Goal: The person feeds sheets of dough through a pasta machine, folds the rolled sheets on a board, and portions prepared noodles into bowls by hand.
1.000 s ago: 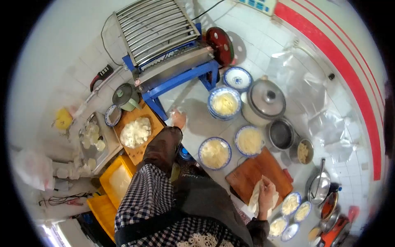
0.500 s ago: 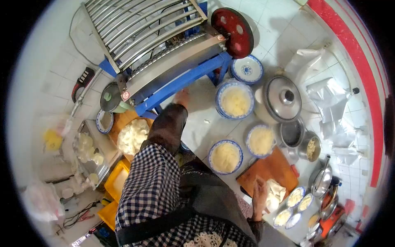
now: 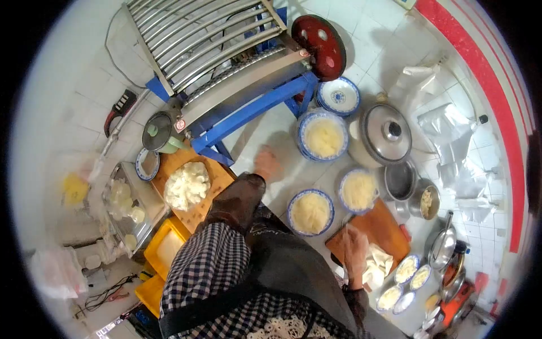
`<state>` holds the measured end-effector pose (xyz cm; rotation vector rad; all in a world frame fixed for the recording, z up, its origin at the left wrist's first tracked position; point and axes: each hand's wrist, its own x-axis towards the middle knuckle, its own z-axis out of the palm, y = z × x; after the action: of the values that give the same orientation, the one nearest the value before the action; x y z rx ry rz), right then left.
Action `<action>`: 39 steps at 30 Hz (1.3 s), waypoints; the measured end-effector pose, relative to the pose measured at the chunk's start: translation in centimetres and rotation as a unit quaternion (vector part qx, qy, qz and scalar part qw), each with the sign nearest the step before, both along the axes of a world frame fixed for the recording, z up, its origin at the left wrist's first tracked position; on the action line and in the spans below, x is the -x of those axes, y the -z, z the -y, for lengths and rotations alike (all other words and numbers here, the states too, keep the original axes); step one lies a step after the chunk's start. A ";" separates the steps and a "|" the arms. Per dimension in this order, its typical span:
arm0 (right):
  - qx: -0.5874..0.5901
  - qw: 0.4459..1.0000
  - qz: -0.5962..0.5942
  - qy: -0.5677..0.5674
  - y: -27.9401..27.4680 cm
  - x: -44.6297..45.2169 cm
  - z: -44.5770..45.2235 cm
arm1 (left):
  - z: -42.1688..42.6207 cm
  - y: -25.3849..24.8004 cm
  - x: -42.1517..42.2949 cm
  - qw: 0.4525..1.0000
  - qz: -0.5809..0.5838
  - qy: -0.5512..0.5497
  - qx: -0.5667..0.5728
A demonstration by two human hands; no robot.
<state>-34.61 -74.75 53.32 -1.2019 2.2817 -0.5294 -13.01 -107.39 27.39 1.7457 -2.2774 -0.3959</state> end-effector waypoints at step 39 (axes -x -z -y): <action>0.564 0.469 0.363 0.574 7.4 33.1 -41.6 | -42.7 -21.0 31.1 0.794 -0.110 0.531 -0.277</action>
<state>-67.67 -33.18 45.93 0.6153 1.3478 -2.6292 -44.13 -64.71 48.40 0.2594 -2.8845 -1.4799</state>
